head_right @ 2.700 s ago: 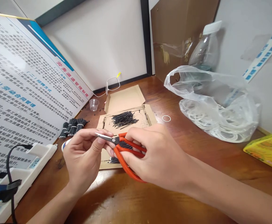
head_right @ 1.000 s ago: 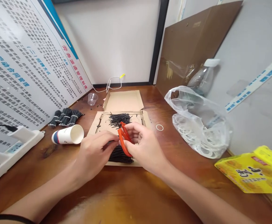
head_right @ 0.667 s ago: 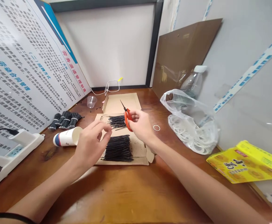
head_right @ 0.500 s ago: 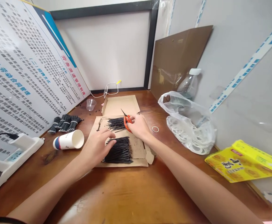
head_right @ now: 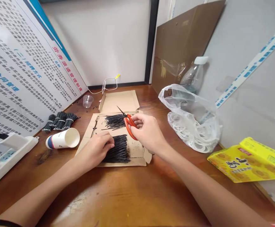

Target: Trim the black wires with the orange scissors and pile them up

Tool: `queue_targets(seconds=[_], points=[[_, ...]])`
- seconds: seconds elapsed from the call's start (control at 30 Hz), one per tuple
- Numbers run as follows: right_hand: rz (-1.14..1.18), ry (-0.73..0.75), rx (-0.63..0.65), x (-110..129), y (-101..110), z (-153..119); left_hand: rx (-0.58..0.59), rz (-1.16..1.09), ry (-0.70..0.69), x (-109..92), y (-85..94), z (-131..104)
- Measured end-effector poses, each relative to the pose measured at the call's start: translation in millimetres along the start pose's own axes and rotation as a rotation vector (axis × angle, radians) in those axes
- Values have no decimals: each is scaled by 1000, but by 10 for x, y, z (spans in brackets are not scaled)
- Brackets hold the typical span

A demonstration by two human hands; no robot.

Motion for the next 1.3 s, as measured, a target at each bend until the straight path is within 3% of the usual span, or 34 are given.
queue_targets(seconds=[0.33, 0.6, 0.77, 0.93, 1.3], points=[[-28, 44, 10, 209, -12, -81, 34, 2, 15, -16, 2, -2], [27, -48, 20, 195, 25, -86, -176, -173, 22, -107, 292, 1], [96, -107, 71, 198, -46, -126, -309, -250, -97, -288, 506, -46], [143, -139, 147, 233, -155, -186, -317, -315, -184, -420, 572, -121], [-65, 51, 151, 442, -118, -298, -393, -626, -40, -311, 627, -206]])
Point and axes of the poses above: each hand's wrist, its own z-axis towards the middle knuckle, its own y-axis out of the back of the hand, x = y × z, the point moved 9 cm from there along z, towards the middle knuckle, and after that the axes turned 5 degrees about z, right-handed, at the moved point
